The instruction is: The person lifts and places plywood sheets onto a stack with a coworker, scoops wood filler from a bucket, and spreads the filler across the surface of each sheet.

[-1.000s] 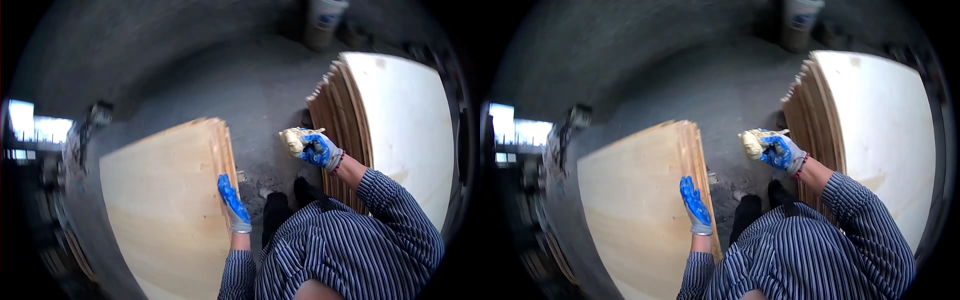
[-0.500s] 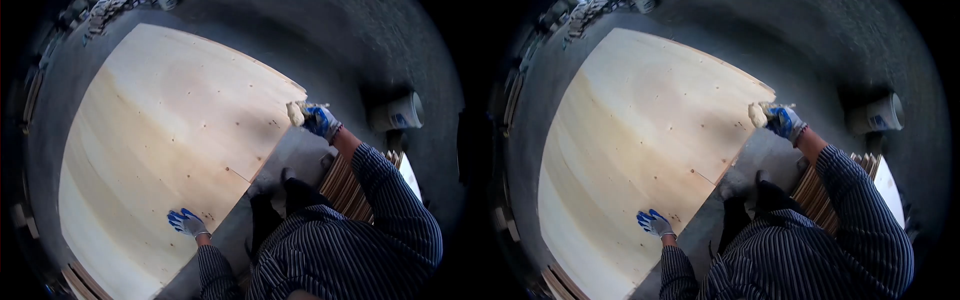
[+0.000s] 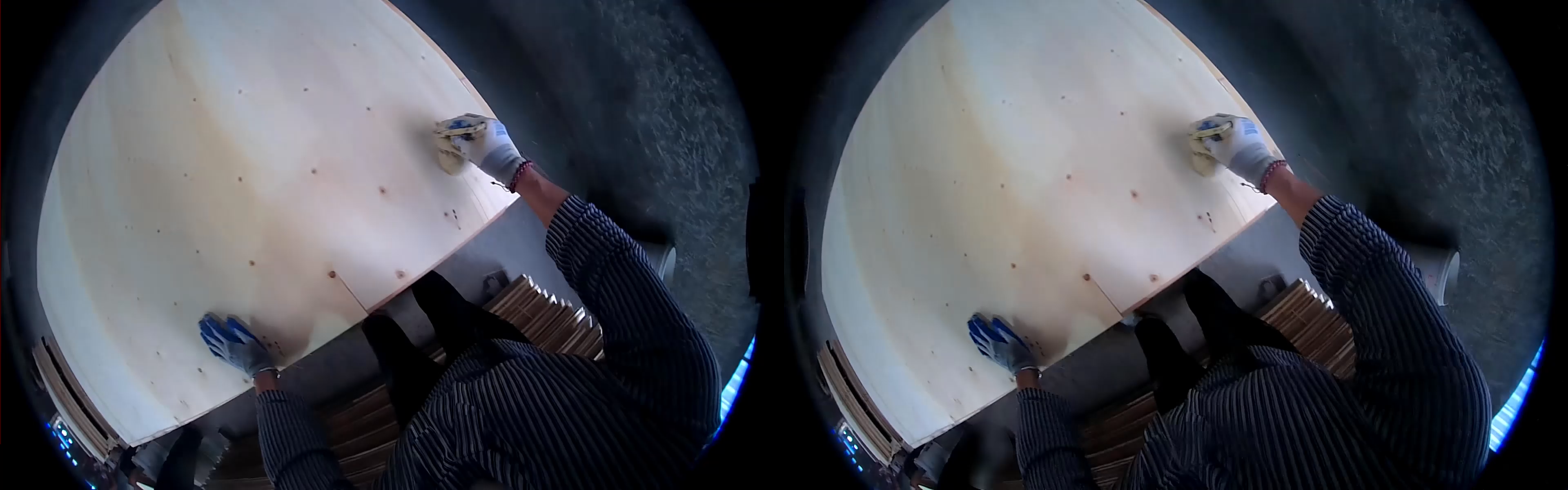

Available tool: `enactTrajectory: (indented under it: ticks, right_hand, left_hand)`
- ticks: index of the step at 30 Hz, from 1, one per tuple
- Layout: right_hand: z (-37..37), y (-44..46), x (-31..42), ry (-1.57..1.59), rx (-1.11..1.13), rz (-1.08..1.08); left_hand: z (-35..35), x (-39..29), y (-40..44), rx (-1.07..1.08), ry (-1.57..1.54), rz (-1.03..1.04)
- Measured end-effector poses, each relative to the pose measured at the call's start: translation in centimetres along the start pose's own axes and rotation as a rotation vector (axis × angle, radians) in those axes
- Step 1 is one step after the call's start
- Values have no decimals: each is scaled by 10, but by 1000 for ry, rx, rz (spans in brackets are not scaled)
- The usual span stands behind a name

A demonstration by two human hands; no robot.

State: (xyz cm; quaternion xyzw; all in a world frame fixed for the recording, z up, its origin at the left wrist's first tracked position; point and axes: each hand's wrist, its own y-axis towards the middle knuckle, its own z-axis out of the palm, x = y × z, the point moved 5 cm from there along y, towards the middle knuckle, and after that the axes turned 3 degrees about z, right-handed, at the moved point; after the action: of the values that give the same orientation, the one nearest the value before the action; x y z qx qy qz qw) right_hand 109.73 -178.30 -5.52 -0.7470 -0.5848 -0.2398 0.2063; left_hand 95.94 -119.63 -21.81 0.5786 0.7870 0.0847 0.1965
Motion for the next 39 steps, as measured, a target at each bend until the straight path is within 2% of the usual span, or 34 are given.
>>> enactTrajectory:
  ticks: [2,3,5,6,7,10,12,13,15,17,19,21,23,25,26,27,29,30,32,33,35,36,37,38,39]
  right_hand:
    - [17,7,-16,-111,103,-288]
    - [15,0,-25,-109,115,-272]
    - [11,-32,-33,-82,334,-249]
    - [4,-57,-26,67,321,-344]
    - [8,-75,-38,-244,246,-713]
    - [8,-115,-34,-180,316,-658]
    - [10,-119,-35,-142,498,-280]
    - [13,-116,-32,-151,492,-293]
    - [19,-105,-41,562,363,197]
    - [28,-74,-9,1028,315,260]
    - [45,-38,23,1249,390,478]
    - [91,26,2,1394,409,390]
    - [107,75,13,859,198,158]
    - [110,104,46,160,53,39]
    - [105,92,92,-129,46,-8]
    - [115,95,83,-131,61,-9]
    - [125,97,59,-311,17,-349]
    - [122,81,61,-284,69,-489]
    - [112,42,62,-113,331,-330]
    - [103,14,79,-142,416,-302]
    - [99,-32,57,-108,445,-354]
    - [97,-60,47,-239,371,-687]
    - [102,-79,15,-215,354,-699]
    - [96,-107,28,-299,277,-929]
    - [95,-123,37,-292,305,-994]
  left_hand:
    - [-6,-1,-4,15,17,-13]
    - [-8,-2,-4,33,23,-7]
    - [-12,-2,-3,31,3,-17]
    - [-14,-1,-4,18,23,17]
    - [-14,-1,-3,25,26,19]
    - [-17,-2,2,24,34,17]
    - [-16,-6,11,74,-102,-38]
    - [-15,-4,14,63,-110,-47]
    - [-18,1,15,35,30,2]
    - [-16,5,16,12,26,-39]
    - [-16,10,16,0,26,-54]
    - [-11,10,20,27,32,-105]
    - [-11,14,19,38,33,-113]
    - [-9,13,21,48,31,-120]
    - [-11,11,22,62,37,-117]
    - [-12,10,21,81,42,-111]
    - [-13,12,20,85,17,-124]
    - [-13,11,20,84,27,-133]
    - [-14,12,20,84,35,-141]
    - [-15,11,20,80,37,-140]
    - [-16,9,21,73,30,-139]
    - [-18,7,22,64,54,-129]
    - [-21,5,21,57,80,-118]
    - [-21,6,17,55,76,-119]
    - [-22,8,15,31,44,-111]
